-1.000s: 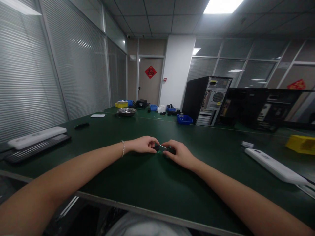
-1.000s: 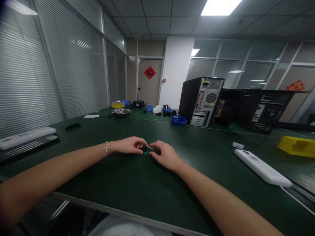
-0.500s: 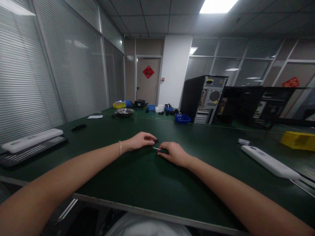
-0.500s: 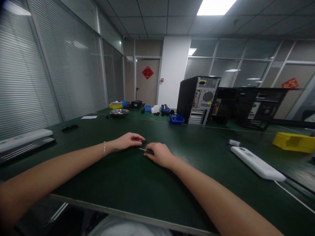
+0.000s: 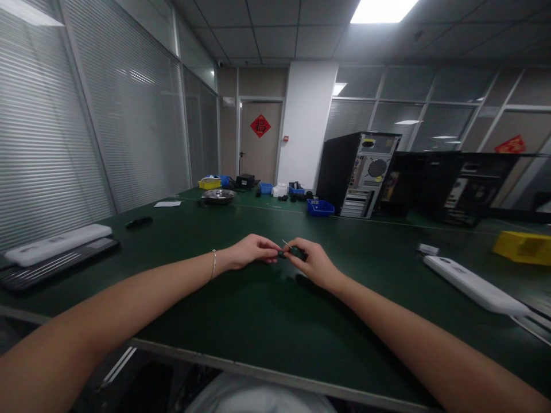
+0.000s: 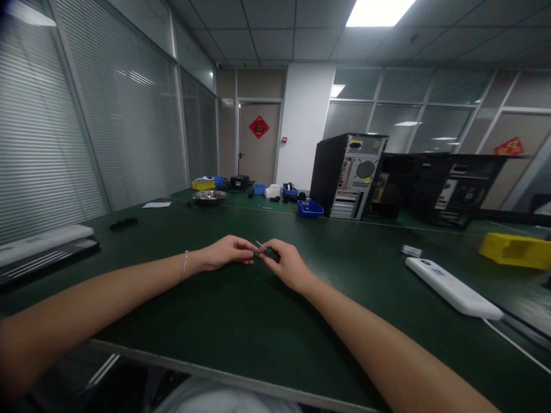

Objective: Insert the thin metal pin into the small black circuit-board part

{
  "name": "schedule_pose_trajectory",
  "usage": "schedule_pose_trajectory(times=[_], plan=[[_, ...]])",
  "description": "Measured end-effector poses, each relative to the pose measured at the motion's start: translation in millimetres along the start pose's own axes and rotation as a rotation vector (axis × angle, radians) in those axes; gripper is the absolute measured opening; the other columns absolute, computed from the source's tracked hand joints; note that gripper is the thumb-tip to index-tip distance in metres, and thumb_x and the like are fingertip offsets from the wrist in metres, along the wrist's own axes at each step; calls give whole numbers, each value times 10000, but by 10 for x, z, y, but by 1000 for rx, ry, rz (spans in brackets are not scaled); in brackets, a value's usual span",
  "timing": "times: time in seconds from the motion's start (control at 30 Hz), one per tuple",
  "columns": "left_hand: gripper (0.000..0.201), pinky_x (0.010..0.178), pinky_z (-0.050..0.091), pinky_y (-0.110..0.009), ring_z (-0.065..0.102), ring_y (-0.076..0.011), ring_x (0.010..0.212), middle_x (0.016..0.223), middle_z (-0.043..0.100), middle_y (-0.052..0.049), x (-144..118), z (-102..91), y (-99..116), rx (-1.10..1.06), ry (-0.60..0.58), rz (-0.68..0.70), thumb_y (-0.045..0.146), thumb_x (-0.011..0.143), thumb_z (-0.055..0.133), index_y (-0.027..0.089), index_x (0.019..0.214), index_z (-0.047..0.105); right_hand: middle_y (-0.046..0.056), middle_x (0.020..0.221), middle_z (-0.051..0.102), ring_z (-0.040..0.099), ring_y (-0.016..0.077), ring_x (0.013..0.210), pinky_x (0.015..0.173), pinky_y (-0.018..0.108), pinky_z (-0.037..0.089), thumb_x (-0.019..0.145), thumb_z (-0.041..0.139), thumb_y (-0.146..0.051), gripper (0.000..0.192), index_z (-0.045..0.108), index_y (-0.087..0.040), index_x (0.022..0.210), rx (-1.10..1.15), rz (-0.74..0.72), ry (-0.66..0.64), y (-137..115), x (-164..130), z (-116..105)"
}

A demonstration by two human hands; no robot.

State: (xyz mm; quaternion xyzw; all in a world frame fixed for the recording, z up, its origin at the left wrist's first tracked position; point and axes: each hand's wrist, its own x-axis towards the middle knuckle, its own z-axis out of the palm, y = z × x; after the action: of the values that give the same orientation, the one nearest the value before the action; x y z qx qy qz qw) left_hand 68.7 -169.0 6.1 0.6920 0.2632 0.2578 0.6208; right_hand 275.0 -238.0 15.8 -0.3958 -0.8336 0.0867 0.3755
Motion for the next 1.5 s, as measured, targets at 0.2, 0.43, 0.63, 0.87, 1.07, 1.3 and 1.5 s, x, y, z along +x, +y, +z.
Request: schedule_pose_trajectory(times=[0.2, 0.43, 0.63, 0.87, 1.07, 1.3, 1.5], plan=[[321, 850, 488, -345, 647, -175, 853, 948, 689, -103, -25, 21, 37, -70, -1, -31, 253, 695, 736, 118, 980, 674, 37, 865, 660, 607, 174, 815, 730, 272, 451, 836, 578, -208, 103, 640, -181, 914, 8, 11, 17, 4, -8, 21], [351, 872, 474, -379, 646, -181, 834, 922, 690, -101, -36, 36, 55, -62, -7, -48, 270, 669, 751, 109, 972, 677, 47, 872, 650, 601, 185, 831, 753, 294, 458, 835, 578, -214, 106, 643, -185, 914, -3, 9, 2, 16, -14, 17], [342, 860, 469, -355, 640, -168, 827, 923, 687, -96, -52, 49, 69, -72, -52, -59, 259, 679, 745, 109, 979, 677, 49, 878, 628, 587, 183, 839, 763, 298, 458, 838, 576, -200, 98, 639, -183, 910, 8, -8, -13, 0, -11, 6], [317, 831, 470, -333, 631, -150, 802, 921, 684, -88, -47, 60, 53, -78, -80, -45, 238, 694, 732, 107, 977, 674, 44, 889, 593, 567, 172, 842, 755, 286, 448, 819, 593, -177, 80, 646, -175, 878, 56, 2, -40, -4, 0, -13], [306, 836, 473, -361, 630, -167, 814, 896, 678, -80, -76, 107, 62, 22, -71, 13, 250, 686, 734, 115, 951, 665, 22, 896, 612, 574, 161, 841, 742, 270, 447, 794, 587, -138, 129, 634, -183, 906, 101, 114, -105, 53, -9, 22], [314, 835, 468, -377, 624, -192, 874, 958, 664, -84, -66, 167, 61, 86, -11, 75, 257, 673, 736, 131, 946, 645, 32, 897, 616, 560, 170, 816, 725, 283, 451, 797, 620, -224, 111, 648, -190, 899, 75, 114, -66, 35, 0, 43], [322, 853, 458, -375, 605, -202, 948, 1041, 642, -106, -36, 171, 77, -32, 44, 171, 205, 710, 702, 133, 1011, 613, 36, 877, 611, 568, 146, 665, 493, 227, 465, 815, 591, -352, 259, 611, -196, 1020, 181, 246, -14, 70, -17, 76]])
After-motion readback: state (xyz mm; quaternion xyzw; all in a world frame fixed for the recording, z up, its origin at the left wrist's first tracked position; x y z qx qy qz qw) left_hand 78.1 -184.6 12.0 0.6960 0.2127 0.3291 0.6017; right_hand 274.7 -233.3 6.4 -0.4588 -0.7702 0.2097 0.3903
